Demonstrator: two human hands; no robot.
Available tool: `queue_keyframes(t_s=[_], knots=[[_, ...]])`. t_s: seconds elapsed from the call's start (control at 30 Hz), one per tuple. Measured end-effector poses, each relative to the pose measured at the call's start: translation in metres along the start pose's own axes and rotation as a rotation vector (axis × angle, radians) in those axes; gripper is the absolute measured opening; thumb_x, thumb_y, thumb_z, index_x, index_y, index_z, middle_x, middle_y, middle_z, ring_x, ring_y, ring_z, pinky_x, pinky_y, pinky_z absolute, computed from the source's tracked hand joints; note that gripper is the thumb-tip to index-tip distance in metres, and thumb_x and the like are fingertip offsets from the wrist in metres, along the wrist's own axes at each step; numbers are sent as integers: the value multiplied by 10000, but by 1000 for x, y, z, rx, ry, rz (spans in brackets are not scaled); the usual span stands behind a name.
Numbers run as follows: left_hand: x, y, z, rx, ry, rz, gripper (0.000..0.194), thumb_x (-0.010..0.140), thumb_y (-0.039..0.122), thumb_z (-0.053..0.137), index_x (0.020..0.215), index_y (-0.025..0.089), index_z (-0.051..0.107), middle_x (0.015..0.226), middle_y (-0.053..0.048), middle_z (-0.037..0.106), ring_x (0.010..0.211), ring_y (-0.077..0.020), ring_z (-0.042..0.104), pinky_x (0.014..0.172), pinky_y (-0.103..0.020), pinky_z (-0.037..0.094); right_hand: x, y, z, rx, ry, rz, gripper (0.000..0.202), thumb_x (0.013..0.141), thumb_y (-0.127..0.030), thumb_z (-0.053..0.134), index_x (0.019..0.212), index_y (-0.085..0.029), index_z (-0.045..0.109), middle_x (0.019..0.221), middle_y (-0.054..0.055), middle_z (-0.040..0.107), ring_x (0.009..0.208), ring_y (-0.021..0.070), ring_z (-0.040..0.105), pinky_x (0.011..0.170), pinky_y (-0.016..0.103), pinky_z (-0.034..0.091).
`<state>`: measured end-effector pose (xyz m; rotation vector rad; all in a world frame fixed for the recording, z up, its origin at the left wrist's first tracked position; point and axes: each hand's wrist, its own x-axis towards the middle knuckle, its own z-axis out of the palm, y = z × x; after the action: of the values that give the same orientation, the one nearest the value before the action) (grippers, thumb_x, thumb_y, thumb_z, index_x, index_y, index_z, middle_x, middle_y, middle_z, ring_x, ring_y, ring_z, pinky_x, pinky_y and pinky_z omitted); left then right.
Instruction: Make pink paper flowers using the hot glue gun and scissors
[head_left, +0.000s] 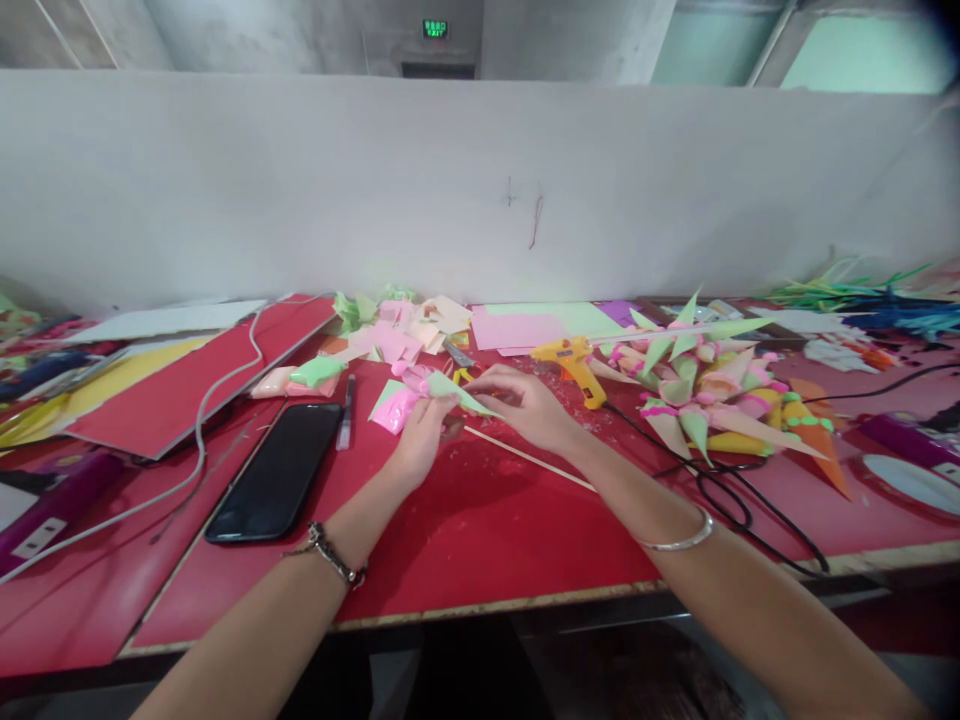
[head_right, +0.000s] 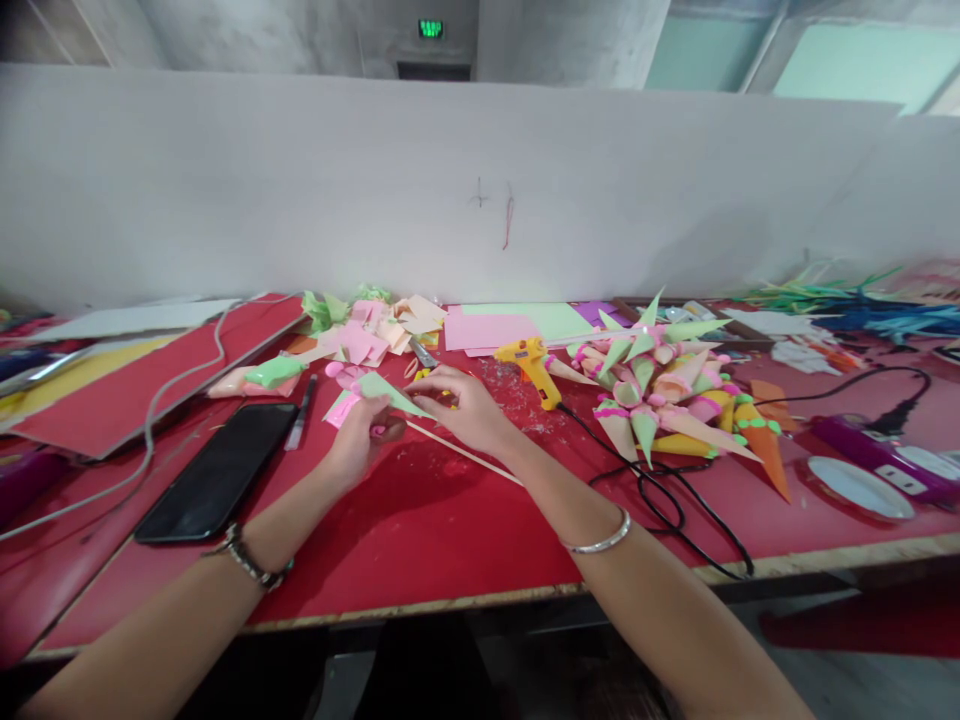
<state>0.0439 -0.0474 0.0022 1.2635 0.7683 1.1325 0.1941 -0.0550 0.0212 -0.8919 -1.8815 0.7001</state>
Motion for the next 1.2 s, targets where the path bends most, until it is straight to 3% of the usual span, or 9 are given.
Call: queue_keyframes(t_s=[0.23, 0.53, 0.77, 1.03, 1.2], knots=[[0, 0, 0, 0, 11, -3, 234, 648, 337, 446, 513, 165, 362, 408, 79, 243, 374, -36, 176, 415, -211, 120, 1, -2, -3, -179, 108, -127, 112, 753, -268, 558, 751, -200, 647, 745, 25, 609, 718, 137, 556, 675, 280, 429], [-2, 4, 1, 74, 8, -33, 269, 664, 394, 433, 521, 168, 399, 402, 75, 222, 392, -50, 159, 424, -224, 120, 0, 4, -2, -69, 286, 21, 143, 755, -293, 539, 730, -179, 622, 687, 19, 615, 651, 132, 558, 604, 255, 429], [-2, 4, 2, 30, 38, -20, 276, 650, 353, 440, 498, 185, 283, 408, 85, 179, 384, -41, 170, 418, -218, 131, -1, 0, -1, -161, 176, -130, 155, 782, -251, 525, 787, -194, 669, 749, 31, 619, 709, 131, 571, 650, 264, 439], [-3, 6, 4, 82, 43, 28, 205, 651, 343, 456, 594, 147, 459, 393, 89, 214, 382, -42, 176, 416, -214, 123, 0, 2, 1, -110, 162, -79, 151, 767, -248, 543, 849, -205, 663, 840, 37, 641, 789, 142, 588, 720, 276, 456], [-7, 12, 10, 115, 1, 75, 256, 637, 337, 483, 727, 112, 563, 397, 88, 227, 396, -48, 179, 426, -222, 120, 0, 5, 2, -67, 341, -50, 112, 749, -224, 552, 782, -182, 651, 790, 32, 648, 753, 133, 593, 702, 258, 467]])
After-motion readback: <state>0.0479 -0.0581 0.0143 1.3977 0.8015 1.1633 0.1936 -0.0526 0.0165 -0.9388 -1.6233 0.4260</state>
